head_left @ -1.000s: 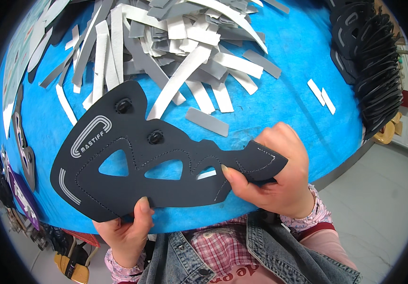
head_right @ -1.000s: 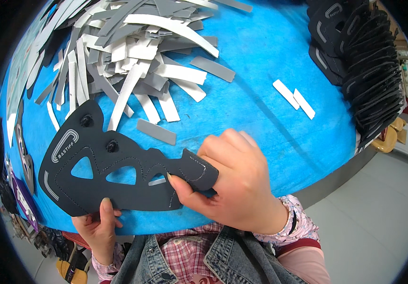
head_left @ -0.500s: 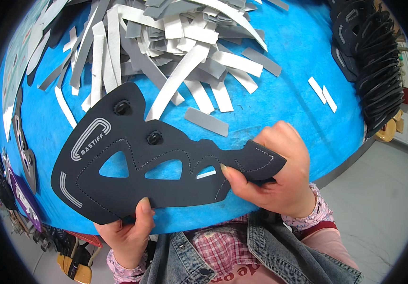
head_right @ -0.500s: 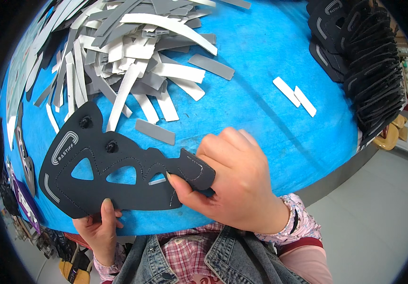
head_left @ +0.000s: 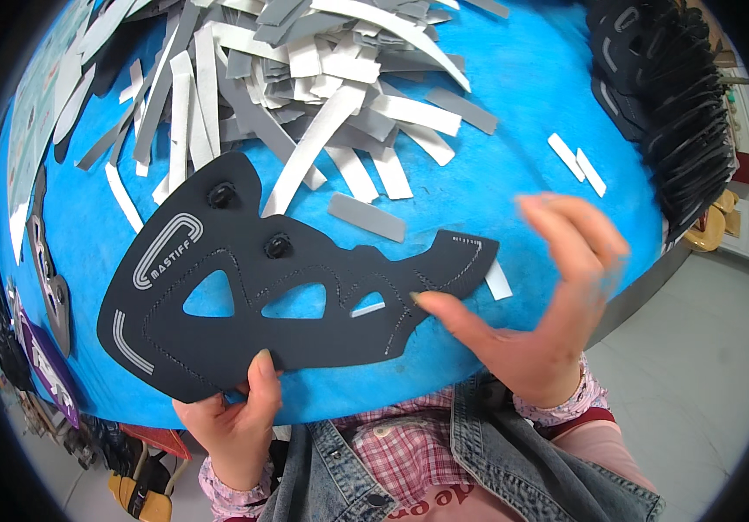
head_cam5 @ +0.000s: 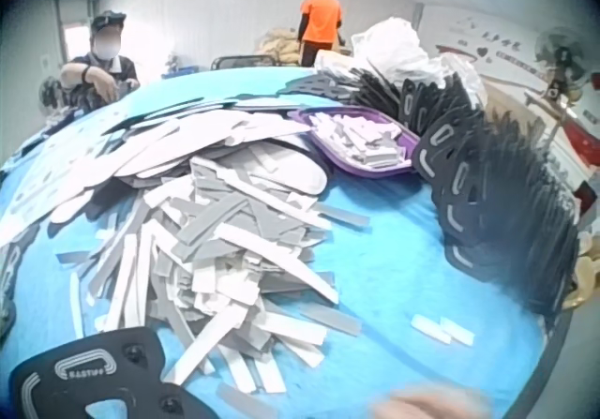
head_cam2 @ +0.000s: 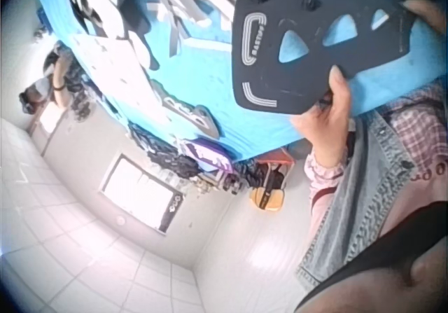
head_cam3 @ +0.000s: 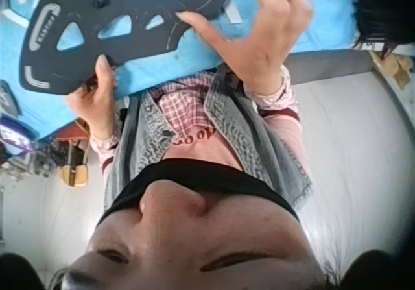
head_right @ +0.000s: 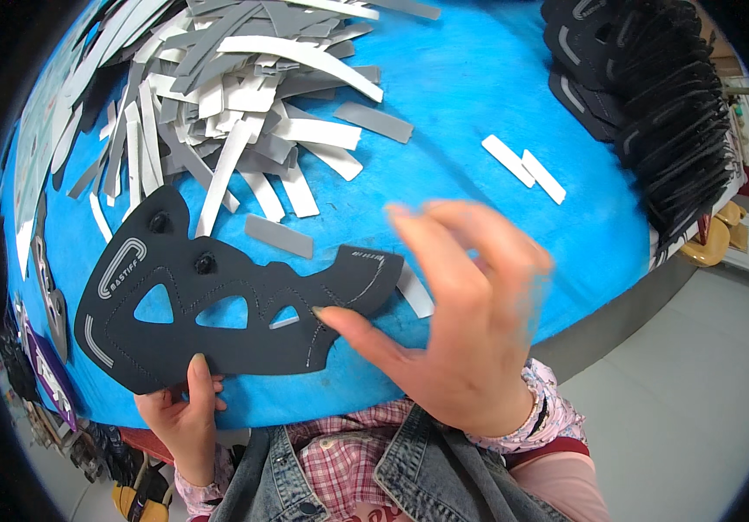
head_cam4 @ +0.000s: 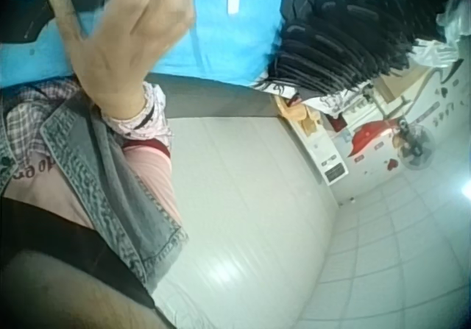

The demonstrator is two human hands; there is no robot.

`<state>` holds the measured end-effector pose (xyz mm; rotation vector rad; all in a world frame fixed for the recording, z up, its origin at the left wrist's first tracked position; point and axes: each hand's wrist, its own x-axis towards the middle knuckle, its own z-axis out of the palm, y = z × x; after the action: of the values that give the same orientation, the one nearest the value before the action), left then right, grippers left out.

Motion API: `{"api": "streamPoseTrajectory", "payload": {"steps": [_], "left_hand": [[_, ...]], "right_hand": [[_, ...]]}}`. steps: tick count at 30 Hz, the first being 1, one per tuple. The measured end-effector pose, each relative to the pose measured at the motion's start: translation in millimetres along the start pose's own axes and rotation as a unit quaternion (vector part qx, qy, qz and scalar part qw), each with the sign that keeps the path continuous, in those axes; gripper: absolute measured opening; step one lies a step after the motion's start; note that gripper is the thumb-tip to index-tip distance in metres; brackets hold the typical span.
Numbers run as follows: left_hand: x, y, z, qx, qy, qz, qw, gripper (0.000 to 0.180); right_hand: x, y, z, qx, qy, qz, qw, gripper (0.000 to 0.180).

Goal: Manually applying adhesive strips and components to shoe upper templates at a manufacturing table.

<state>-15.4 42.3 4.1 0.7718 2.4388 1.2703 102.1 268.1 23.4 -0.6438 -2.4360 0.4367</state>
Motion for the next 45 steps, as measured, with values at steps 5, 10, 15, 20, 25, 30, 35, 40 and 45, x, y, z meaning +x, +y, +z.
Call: {"api": "streamPoseTrajectory", "payload": {"steps": [5, 10, 15, 20, 25, 30, 35, 40, 45], "left_hand": [[15.8, 15.8, 13.8, -0.052, 0.011, -0.058, 0.997, 0.010], [18.5, 12.2, 11.8, -0.037, 0.025, -0.059, 0.997, 0.009], [24.4, 5.4, -8.2, -0.090, 0.031, -0.002, 0.995, 0.019], [33.5, 13.3, -24.5, -0.038, -0.001, 0.061, 0.997, 0.023], [14.8, 6.5, -80.2, -0.052, 0.186, 0.097, 0.976, 0.039], [7.8, 31.0, -76.9, -0.198, 0.252, 0.109, 0.941, 0.047], [3.2, 41.0, -80.0, -0.259, 0.246, 0.129, 0.925, 0.043], [-8.9, 69.9, -64.9, -0.195, 0.306, 0.102, 0.926, 0.041], [-6.6, 69.1, -64.4, -0.237, 0.299, 0.121, 0.916, 0.040]], "right_hand": [[-36.6, -6.1, -6.0, -0.006, -0.138, -0.232, 0.963, 0.048], [-51.3, -25.0, 21.9, 0.085, -0.189, -0.197, 0.958, 0.057], [-56.6, -25.9, 30.9, -0.066, -0.141, -0.273, 0.949, 0.069], [-51.9, -10.2, 31.8, 0.028, -0.100, -0.261, 0.960, 0.067], [-7.2, 10.9, -16.6, 0.165, 0.043, -0.258, 0.951, 0.030], [55.5, 35.7, 26.9, -0.043, 0.012, -0.299, 0.953, 0.009], [79.8, 40.7, 58.7, -0.117, -0.030, -0.309, 0.943, 0.001], [82.7, 41.5, 56.5, -0.093, 0.006, -0.312, 0.946, 0.001], [84.0, 37.2, 50.9, -0.054, 0.032, -0.291, 0.955, 0.002]]}}
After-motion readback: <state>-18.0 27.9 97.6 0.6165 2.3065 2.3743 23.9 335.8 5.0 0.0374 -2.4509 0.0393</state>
